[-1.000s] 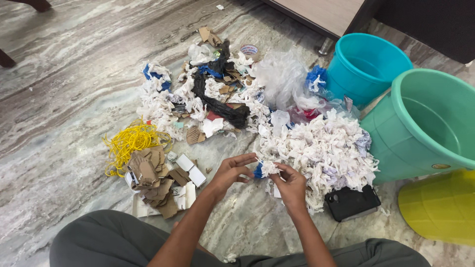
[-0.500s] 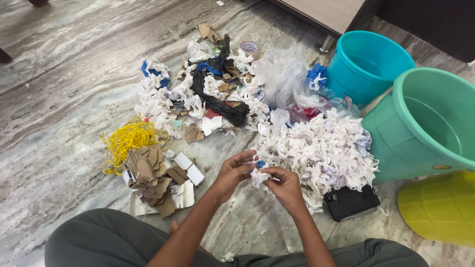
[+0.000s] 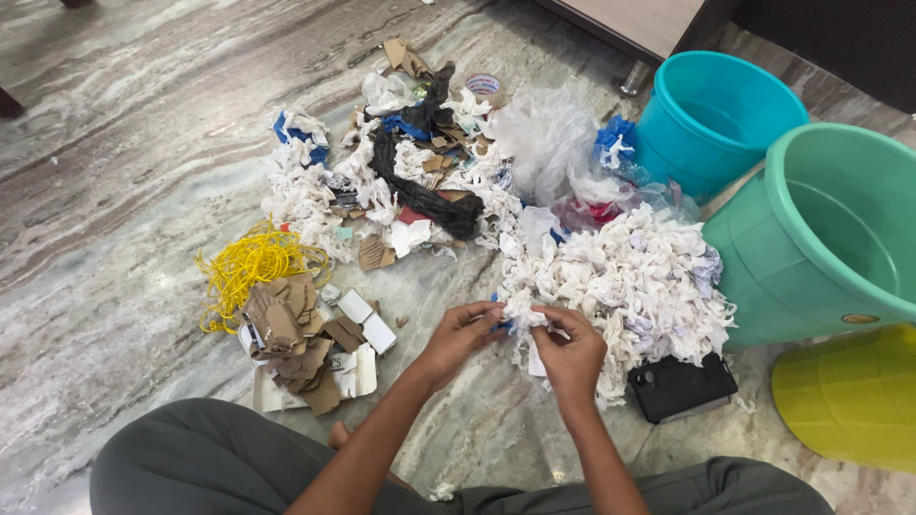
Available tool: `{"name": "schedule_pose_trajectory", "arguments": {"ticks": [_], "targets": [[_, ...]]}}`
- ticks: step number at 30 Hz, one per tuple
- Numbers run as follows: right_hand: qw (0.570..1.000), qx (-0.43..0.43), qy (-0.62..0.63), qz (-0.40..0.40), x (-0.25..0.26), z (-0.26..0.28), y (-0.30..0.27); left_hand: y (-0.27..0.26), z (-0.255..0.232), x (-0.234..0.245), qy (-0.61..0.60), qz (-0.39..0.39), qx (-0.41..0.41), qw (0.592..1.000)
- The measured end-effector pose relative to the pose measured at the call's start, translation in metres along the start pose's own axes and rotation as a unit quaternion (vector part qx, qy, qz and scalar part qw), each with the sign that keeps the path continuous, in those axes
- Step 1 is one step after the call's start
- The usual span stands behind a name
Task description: The person sits on the floor and sorts a pile of mixed waste by hand. They separate shredded paper, cardboard pieces, plastic bags, and yellow plastic ties into distinct piles on the floor.
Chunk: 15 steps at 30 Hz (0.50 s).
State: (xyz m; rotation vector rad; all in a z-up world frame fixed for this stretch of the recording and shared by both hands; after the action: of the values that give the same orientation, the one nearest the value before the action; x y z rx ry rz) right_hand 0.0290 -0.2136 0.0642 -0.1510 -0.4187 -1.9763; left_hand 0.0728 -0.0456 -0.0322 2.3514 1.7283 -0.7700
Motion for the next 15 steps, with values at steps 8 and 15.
{"name": "schedule_pose_trajectory", "arguments": {"ticks": [8, 15], "targets": [[0.985, 0.091, -0.143, -0.044, -0.019, 0.036, -0.028, -0.013, 0.003, -0.033, -0.017, -0.032, -0.046, 0.998], [0.985, -0.003, -0.063, 0.159, -0.061, 0.041, -0.044, -0.009, -0.019, 0.001, -0.028, -0.106, -0.082, 0.991]]}}
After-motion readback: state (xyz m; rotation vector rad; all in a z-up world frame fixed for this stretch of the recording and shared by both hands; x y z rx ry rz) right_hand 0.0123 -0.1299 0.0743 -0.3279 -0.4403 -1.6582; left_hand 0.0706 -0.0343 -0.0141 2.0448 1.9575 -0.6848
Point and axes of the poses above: each hand's wrist, its own y-axis towards the middle knuckle, its own x-axis out of the back of the hand, z = x × y, the point moved 8 cm from there along y, towards the middle knuckle, and after that the axes turned 4 degrees about -z, right-handed, at the moved point
